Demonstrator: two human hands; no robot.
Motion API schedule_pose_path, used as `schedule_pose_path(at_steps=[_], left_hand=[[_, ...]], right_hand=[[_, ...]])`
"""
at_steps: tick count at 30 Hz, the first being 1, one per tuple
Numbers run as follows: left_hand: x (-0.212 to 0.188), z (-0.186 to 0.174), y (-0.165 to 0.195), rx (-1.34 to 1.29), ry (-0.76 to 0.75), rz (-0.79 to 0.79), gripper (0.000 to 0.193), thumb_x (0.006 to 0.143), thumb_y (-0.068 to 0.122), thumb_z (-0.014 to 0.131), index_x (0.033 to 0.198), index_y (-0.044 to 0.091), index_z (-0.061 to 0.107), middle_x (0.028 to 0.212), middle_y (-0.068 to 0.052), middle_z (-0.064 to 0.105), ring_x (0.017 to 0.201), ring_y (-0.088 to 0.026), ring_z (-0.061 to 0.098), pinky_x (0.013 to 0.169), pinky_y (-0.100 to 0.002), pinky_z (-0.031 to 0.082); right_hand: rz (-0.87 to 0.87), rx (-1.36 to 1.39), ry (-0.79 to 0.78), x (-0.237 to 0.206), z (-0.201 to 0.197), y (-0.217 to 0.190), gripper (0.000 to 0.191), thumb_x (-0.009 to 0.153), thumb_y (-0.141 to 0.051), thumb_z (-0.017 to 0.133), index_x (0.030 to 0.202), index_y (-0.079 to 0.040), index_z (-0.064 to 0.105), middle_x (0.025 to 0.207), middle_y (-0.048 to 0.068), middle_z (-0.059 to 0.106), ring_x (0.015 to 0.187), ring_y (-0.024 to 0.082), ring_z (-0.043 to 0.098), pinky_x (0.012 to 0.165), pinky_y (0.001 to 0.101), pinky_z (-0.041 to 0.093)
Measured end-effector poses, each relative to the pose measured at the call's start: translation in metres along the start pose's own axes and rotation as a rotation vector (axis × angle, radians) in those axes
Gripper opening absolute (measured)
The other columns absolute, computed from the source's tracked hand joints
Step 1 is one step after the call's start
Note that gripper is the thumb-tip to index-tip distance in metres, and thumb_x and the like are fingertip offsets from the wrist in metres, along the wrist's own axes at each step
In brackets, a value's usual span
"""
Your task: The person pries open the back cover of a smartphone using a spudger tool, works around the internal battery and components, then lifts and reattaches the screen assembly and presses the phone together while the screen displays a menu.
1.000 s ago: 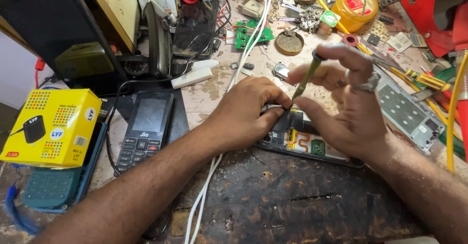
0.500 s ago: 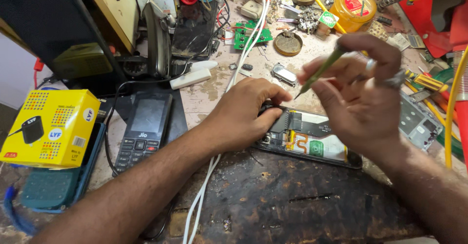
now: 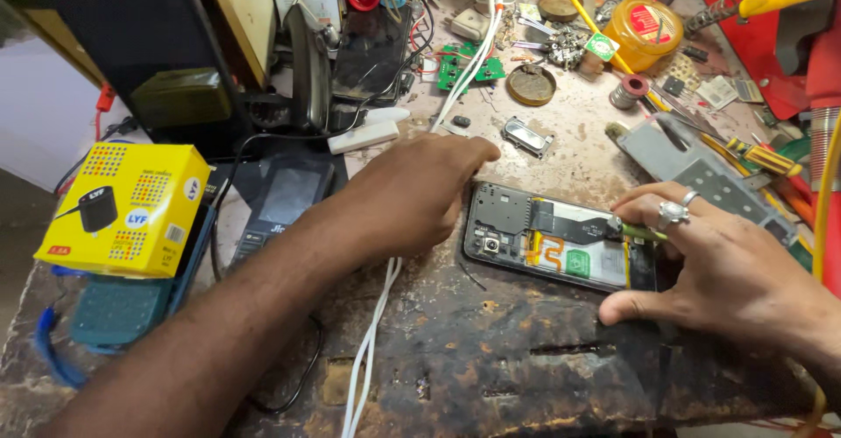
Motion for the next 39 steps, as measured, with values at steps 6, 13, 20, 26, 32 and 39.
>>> schedule_pose_path(at_steps=[6, 13, 20, 26, 32, 39], left_hand=[[0.000, 0.001, -0.001, -0.058, -0.122, -0.021, 0.059, 0.076, 0.001, 0.056, 0.135, 0.009, 0.060, 0.112, -0.015, 0.076, 0.103, -0.034, 0.072, 0.092, -0.045, 0.053], [0.000, 0.006, -0.017, -0.184, -0.065, -0.143, 0.065, 0.080, 0.003, 0.051, 0.144, 0.008, 0.048, 0.116, -0.017, 0.075, 0.094, -0.034, 0.075, 0.086, -0.043, 0.057], [0.000, 0.011, -0.020, -0.106, 0.109, -0.020, 0.061, 0.083, 0.002, 0.052, 0.143, -0.002, 0.042, 0.109, -0.026, 0.073, 0.099, -0.044, 0.070, 0.089, -0.051, 0.053], [-0.002, 0.015, -0.017, -0.042, 0.045, -0.094, 0.050, 0.085, 0.001, 0.052, 0.135, -0.001, 0.048, 0.101, -0.025, 0.073, 0.094, -0.045, 0.069, 0.086, -0.054, 0.052], [-0.003, 0.003, -0.006, -0.048, 0.032, -0.127, 0.033, 0.085, 0.009, 0.055, 0.116, 0.004, 0.067, 0.090, -0.022, 0.074, 0.089, -0.040, 0.072, 0.085, -0.050, 0.054], [-0.003, 0.031, 0.012, -0.485, 0.017, -0.371, 0.057, 0.098, 0.051, 0.058, 0.128, 0.002, 0.055, 0.100, -0.013, 0.075, 0.096, -0.024, 0.073, 0.089, -0.038, 0.055]], right_hand=[[0.051, -0.148, 0.020, -0.020, 0.005, 0.004, 0.051, 0.067, -0.044, 0.087, 0.103, -0.011, 0.071, 0.111, 0.007, 0.075, 0.081, 0.028, 0.074, 0.066, 0.0399, 0.058], [0.222, -0.342, 0.237, -0.014, -0.026, 0.013, 0.026, 0.087, -0.031, 0.078, 0.098, -0.008, 0.079, 0.066, 0.010, 0.066, 0.053, 0.023, 0.063, 0.053, 0.0360, 0.049], [0.570, 0.013, 0.262, -0.018, -0.017, 0.062, 0.053, 0.100, -0.032, 0.069, 0.065, 0.007, 0.059, 0.057, 0.012, 0.049, 0.051, 0.016, 0.044, 0.047, 0.0372, 0.034], [0.509, 0.329, 0.299, -0.020, 0.001, 0.088, 0.042, 0.109, -0.031, 0.065, 0.078, -0.002, 0.067, 0.060, -0.001, 0.056, 0.061, 0.004, 0.045, 0.049, 0.0294, 0.036], [0.591, 0.396, 0.436, -0.034, -0.013, 0.090, 0.030, 0.108, -0.027, 0.068, 0.094, -0.001, 0.073, 0.071, -0.002, 0.061, 0.061, 0.004, 0.049, 0.050, 0.0246, 0.037], [0.609, 0.225, 0.564, -0.045, -0.036, 0.021, 0.025, 0.106, -0.026, 0.071, 0.107, -0.002, 0.078, 0.068, 0.008, 0.066, 0.059, 0.014, 0.061, 0.052, 0.0280, 0.044]])
Point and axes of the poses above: each hand's wrist, its own x-axis towards the middle knuckle, its own z-axis out of the palm, y = z × x, the point moved 7 cm from there along x, towards the middle knuckle
